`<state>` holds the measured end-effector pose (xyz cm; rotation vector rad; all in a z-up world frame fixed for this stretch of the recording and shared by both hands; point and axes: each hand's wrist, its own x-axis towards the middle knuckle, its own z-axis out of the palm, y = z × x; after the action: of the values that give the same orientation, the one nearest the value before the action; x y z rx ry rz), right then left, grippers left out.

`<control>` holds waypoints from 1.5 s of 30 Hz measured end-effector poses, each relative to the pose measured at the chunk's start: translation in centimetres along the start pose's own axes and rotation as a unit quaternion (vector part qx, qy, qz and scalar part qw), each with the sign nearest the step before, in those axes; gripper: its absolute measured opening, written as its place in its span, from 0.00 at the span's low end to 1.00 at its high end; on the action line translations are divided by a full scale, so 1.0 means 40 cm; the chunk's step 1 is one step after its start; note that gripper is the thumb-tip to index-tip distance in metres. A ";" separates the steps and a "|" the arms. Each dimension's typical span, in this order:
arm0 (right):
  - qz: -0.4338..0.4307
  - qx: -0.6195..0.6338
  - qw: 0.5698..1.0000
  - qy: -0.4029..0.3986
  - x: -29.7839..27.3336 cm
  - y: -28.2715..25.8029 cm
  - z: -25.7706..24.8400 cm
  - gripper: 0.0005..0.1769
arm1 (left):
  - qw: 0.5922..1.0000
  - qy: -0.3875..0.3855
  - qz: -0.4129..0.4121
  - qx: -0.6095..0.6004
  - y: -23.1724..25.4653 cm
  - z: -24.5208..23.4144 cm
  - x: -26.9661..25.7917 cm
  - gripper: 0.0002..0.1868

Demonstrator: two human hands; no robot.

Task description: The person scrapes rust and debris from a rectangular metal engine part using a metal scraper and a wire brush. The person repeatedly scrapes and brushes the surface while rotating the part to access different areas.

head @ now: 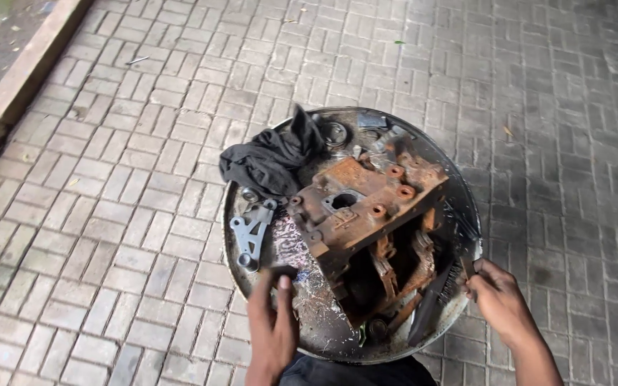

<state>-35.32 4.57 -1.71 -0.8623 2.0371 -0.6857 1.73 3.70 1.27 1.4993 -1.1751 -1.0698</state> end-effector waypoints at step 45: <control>-0.250 -0.055 0.967 -0.021 0.146 -0.185 0.197 0.33 | 0.925 -0.036 -0.314 0.213 0.146 0.135 0.147 0.43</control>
<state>-28.92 -5.79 -3.32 -1.4694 1.8423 -0.8183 -3.58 -3.56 5.39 2.2953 -1.0363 -1.3474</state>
